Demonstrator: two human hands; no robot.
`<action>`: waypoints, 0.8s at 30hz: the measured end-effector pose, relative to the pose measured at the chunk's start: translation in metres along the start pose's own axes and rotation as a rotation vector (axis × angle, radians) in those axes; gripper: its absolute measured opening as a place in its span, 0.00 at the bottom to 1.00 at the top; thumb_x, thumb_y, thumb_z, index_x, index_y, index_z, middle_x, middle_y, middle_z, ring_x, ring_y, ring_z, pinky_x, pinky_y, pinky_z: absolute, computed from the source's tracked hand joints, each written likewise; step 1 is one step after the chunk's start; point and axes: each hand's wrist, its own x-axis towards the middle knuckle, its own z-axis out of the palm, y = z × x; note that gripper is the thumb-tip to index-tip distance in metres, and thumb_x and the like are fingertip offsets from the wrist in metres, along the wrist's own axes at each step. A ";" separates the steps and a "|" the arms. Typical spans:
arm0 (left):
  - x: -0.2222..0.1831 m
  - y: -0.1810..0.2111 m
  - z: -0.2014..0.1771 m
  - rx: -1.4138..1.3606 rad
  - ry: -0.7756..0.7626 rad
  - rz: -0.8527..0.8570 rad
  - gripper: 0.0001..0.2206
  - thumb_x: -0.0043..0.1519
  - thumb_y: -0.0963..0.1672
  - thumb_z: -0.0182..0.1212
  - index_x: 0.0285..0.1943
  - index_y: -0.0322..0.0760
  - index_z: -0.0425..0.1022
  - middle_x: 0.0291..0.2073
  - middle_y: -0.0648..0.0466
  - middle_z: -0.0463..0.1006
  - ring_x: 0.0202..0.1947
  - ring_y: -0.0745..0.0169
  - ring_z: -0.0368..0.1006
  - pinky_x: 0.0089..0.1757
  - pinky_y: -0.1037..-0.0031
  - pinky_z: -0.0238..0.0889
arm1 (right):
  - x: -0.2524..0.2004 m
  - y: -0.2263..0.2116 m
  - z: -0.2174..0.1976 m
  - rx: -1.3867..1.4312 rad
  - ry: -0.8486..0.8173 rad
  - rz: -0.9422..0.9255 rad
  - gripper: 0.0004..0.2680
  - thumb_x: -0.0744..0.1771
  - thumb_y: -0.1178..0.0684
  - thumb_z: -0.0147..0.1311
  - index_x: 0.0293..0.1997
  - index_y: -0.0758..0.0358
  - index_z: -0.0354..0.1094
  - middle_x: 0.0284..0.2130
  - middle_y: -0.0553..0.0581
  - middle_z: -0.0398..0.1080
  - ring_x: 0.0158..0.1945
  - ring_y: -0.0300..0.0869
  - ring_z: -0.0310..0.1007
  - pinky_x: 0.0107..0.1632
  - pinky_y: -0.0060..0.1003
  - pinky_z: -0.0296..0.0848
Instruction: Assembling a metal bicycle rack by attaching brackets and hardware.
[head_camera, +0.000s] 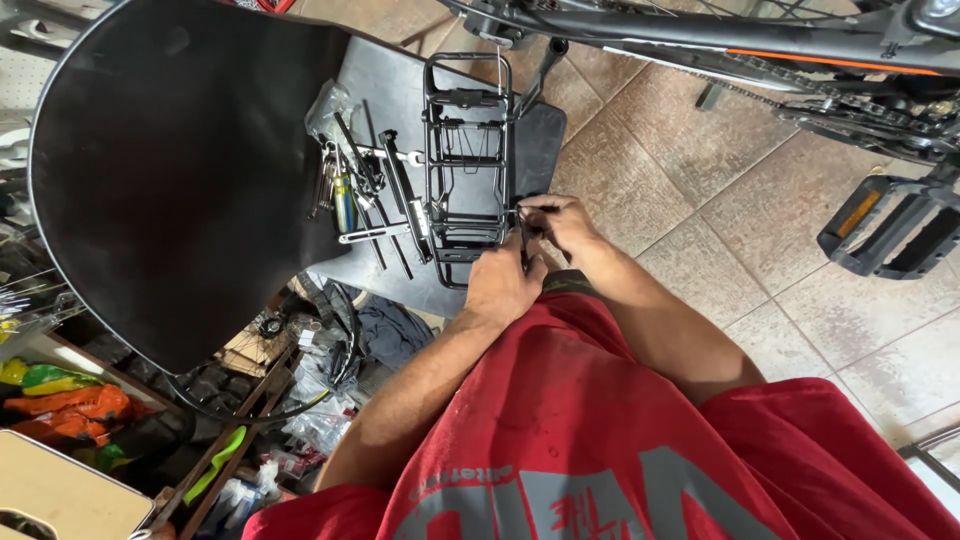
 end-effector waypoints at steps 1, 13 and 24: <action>0.001 -0.005 0.004 0.000 0.000 0.000 0.22 0.62 0.53 0.54 0.58 0.38 0.72 0.38 0.36 0.84 0.44 0.31 0.82 0.45 0.48 0.78 | -0.006 -0.008 0.002 0.000 0.000 0.000 0.08 0.64 0.61 0.67 0.46 0.62 0.81 0.25 0.62 0.75 0.24 0.42 0.78 0.26 0.30 0.81; 0.003 -0.040 0.019 -0.228 0.251 0.146 0.26 0.48 0.49 0.70 0.57 0.39 0.78 0.61 0.44 0.73 0.58 0.34 0.73 0.55 0.48 0.73 | -0.023 -0.030 0.016 0.080 0.059 0.094 0.08 0.63 0.62 0.65 0.46 0.67 0.80 0.32 0.65 0.77 0.32 0.46 0.79 0.35 0.37 0.85; 0.045 -0.079 0.031 -0.847 0.098 -0.020 0.20 0.63 0.48 0.68 0.62 0.38 0.77 0.72 0.47 0.66 0.66 0.34 0.68 0.54 0.61 0.78 | -0.026 -0.026 0.030 0.112 0.026 0.148 0.09 0.64 0.59 0.69 0.46 0.66 0.80 0.32 0.63 0.78 0.32 0.47 0.81 0.35 0.39 0.86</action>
